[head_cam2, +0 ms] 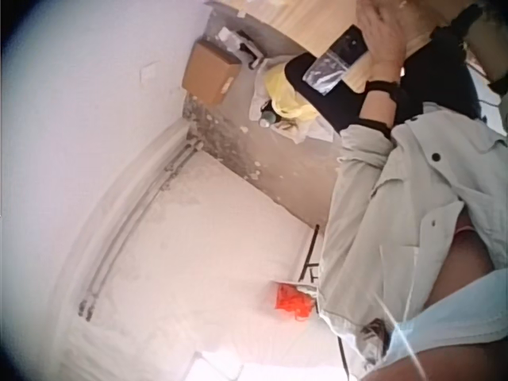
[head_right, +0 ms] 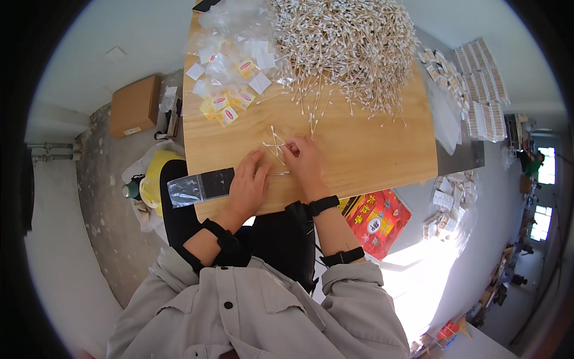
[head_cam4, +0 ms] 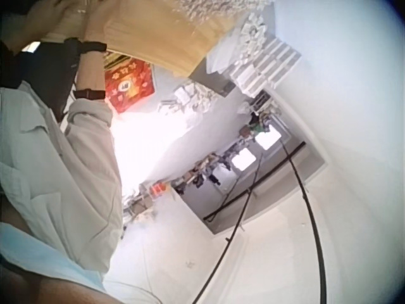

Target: The person opens a plastic package of cotton swabs and places them on a wooden table. They then gather loose cotton swabs from a large pile, align them into neat rows, and insert them into small plastic bags. The person seals the bags and places them on the table.

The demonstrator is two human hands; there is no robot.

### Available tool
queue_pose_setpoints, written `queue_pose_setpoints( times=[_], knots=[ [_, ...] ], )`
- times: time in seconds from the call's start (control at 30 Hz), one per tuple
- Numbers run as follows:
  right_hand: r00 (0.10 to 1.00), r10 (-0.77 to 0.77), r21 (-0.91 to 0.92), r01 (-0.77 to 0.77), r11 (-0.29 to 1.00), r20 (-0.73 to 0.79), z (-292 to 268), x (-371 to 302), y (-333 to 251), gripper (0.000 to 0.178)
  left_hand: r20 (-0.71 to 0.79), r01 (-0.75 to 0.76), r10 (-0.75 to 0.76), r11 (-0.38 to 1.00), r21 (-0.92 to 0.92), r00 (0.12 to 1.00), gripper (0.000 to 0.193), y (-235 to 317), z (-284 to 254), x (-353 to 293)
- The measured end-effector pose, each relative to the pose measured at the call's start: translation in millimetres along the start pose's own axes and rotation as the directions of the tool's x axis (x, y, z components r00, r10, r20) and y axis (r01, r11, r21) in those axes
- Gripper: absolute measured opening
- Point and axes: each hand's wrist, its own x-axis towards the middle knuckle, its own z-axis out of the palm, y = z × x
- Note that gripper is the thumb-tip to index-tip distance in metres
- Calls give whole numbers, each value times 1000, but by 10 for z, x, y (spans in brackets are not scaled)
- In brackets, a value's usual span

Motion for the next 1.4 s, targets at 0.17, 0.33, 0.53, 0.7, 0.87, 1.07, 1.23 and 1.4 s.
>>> queue_pose_setpoints(
  times=[0.17,0.33,0.53,0.7,0.87,1.07,1.23,1.4],
  knots=[
    [982,35,158,-5,987,-183,-41,-133,-7,27,66,-7,1,996,88,998,57,60,-66,45],
    [922,49,-37,-68,997,-384,-138,31,193,25,192,-25,-13,980,195,981,63,101,-67,74],
    [988,34,-46,-42,998,-153,-110,295,134,22,224,-73,14,963,259,974,62,80,-45,55],
    [998,-67,-10,67,998,-19,-88,166,-34,21,207,-46,-1,974,224,978,65,83,-20,53],
    [993,-116,122,116,986,-9,-150,-27,24,25,186,-20,-24,972,234,982,78,116,-28,186],
    [993,-95,-6,95,995,-76,-282,-285,146,28,295,-189,124,960,206,948,91,-82,-21,411],
    [995,11,-84,-19,996,-99,-280,-373,161,24,287,-133,68,967,217,956,94,-90,-14,384],
    [998,13,-28,-15,1000,-59,-335,-308,266,15,254,-40,-38,954,297,966,96,32,-30,241]
  ],
)
